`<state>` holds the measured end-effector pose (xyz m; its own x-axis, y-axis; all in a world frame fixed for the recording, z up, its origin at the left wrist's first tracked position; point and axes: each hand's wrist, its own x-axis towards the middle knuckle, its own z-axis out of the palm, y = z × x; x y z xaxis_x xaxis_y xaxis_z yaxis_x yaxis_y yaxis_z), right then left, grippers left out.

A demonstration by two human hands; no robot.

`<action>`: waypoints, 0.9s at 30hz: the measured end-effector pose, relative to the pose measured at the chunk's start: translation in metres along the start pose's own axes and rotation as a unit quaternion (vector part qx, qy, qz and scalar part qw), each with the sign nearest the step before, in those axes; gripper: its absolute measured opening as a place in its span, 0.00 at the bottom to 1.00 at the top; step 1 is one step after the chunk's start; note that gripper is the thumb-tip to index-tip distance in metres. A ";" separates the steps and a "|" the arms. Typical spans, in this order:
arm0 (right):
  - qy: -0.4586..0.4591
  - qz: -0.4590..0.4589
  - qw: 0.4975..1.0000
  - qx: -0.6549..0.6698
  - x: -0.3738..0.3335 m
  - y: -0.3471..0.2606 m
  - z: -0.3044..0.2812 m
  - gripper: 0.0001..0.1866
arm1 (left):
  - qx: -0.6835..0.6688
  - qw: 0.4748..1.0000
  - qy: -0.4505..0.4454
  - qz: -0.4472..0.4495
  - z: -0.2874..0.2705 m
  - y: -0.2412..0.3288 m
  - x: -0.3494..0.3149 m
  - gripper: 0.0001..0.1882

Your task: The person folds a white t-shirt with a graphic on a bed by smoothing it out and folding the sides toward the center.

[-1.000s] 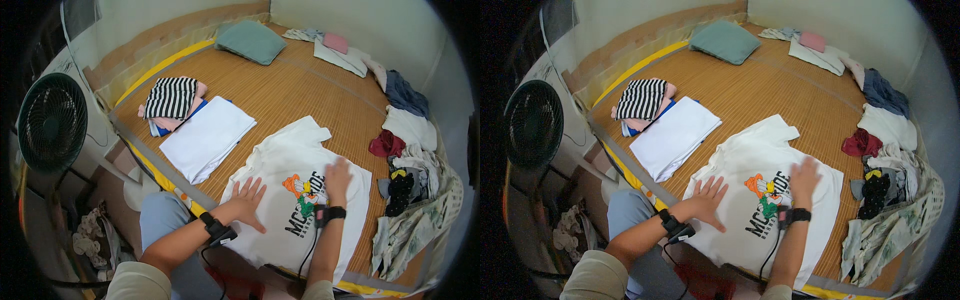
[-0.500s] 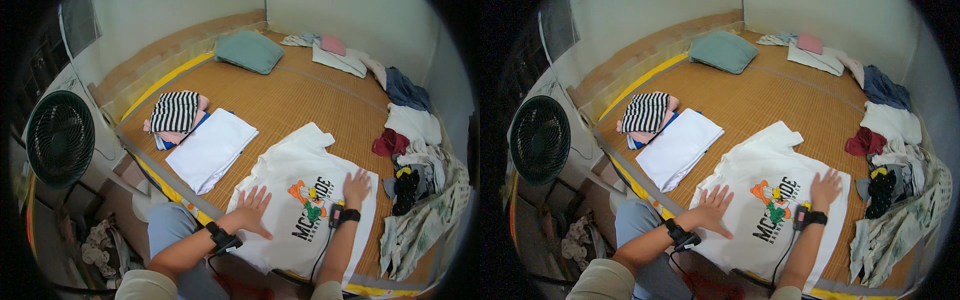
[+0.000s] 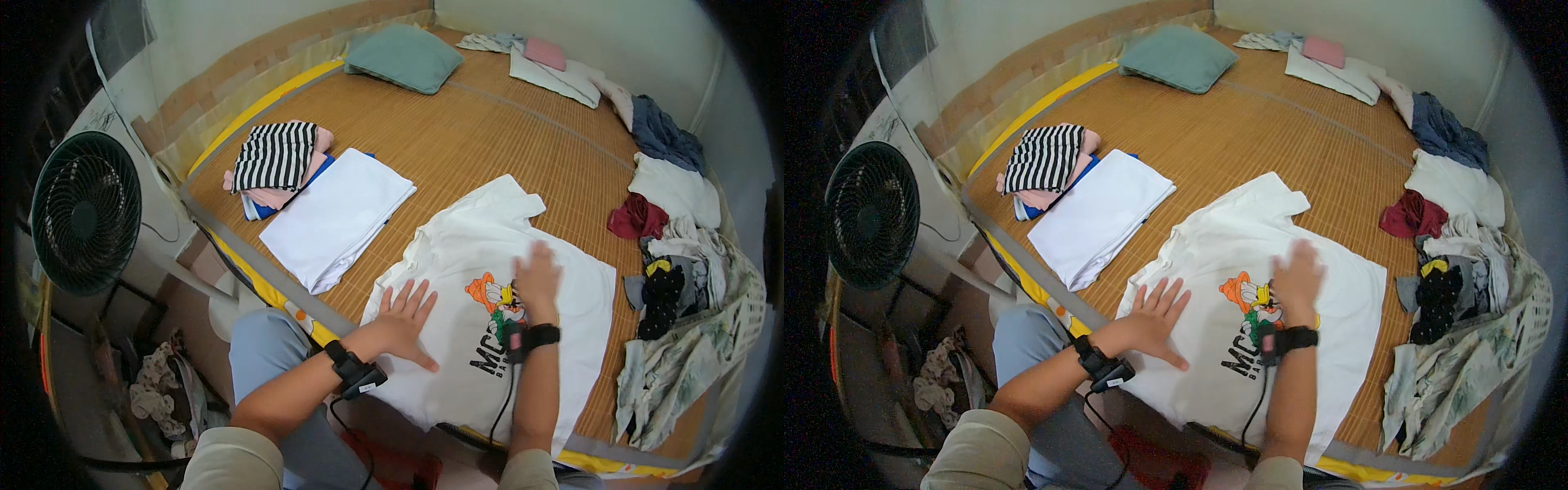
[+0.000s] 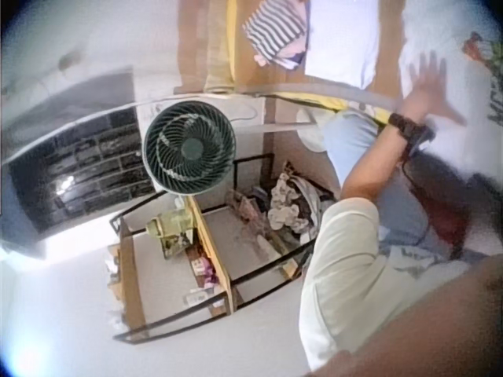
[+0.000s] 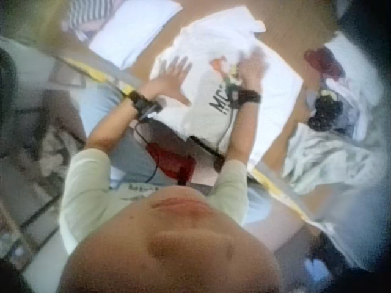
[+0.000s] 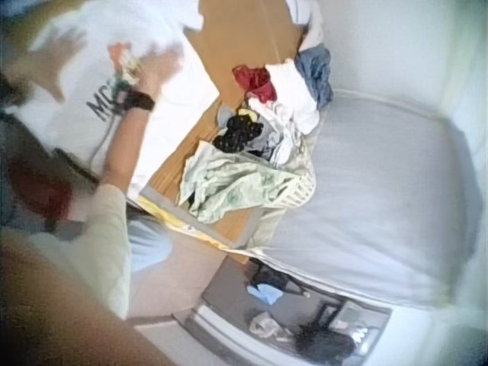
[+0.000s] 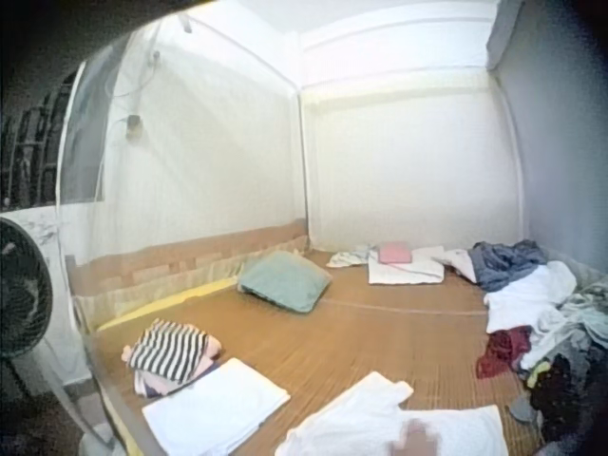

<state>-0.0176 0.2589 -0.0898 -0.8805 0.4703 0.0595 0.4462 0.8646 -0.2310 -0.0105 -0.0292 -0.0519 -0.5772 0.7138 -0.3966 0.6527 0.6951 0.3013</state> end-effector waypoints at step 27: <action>0.030 0.042 0.993 -0.104 -0.045 0.137 -0.041 0.32 | -0.042 0.997 0.045 0.039 0.010 0.001 0.006 0.70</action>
<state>0.0897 0.3639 -0.0845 -0.8303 0.5466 0.1084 0.5465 0.8368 -0.0331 -0.0083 -0.0251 -0.0626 -0.5710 0.7676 -0.2912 0.6558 0.6399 0.4007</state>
